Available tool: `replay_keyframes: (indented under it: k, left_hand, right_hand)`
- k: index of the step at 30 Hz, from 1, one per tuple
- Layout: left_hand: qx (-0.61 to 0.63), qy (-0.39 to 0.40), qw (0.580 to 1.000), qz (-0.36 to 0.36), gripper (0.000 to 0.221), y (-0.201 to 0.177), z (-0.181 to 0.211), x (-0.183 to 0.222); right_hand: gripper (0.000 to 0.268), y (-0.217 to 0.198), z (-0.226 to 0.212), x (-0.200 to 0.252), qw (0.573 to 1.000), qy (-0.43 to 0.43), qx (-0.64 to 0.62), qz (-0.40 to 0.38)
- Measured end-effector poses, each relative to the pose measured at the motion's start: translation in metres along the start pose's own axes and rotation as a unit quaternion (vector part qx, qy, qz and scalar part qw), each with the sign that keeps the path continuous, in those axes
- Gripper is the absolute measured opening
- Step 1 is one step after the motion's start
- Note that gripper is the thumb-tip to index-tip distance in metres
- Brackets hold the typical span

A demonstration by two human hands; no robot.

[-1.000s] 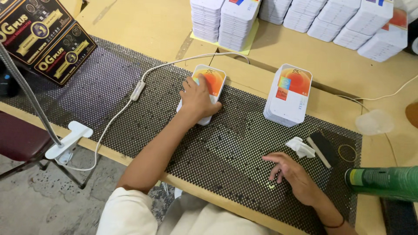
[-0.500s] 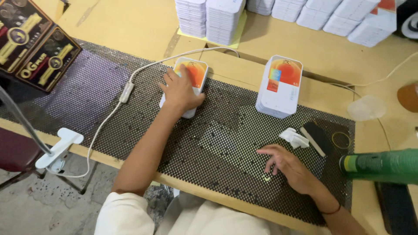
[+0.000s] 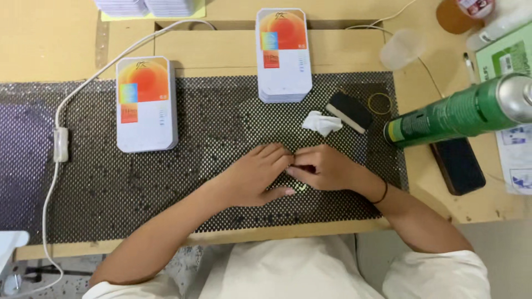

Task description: The person takes a phone screen from a tray, wipes it with a cloth using cleaning fluid from a spray can, and places the cleaned screen back into the tray.

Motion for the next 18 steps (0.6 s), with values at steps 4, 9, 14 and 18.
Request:
replay_keyframes:
  k: [4,9,14,18]
  left_hand:
    - [-0.025,0.033,0.999,0.009,0.05,0.005,0.002,-0.002]
    - [0.055,0.006,0.998,0.028,0.039,-0.009,-0.009,-0.005]
    - [0.107,-0.129,0.969,0.179,0.025,-0.046,-0.056,-0.01]
    - [-0.006,-0.213,0.949,0.234,0.062,-0.05,-0.101,-0.018]
  right_hand:
    - [0.025,0.002,-0.013,-0.002,0.998,-0.054,0.021,-0.023]
    - [0.027,0.003,-0.015,0.004,0.997,-0.068,0.018,-0.023]
    - [0.022,-0.002,-0.04,0.002,0.996,-0.081,0.013,-0.041]
    - [0.02,0.005,-0.022,0.004,0.998,-0.008,0.022,-0.061]
Point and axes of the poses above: each hand's wrist, its own x-axis away from the middle knuckle, its own y-axis out of the palm, z = x × y, the point moved 9 cm from there along -x, towards the middle knuckle, and after that the axes turned 8 degrees about -x, right-handed, at the moved point
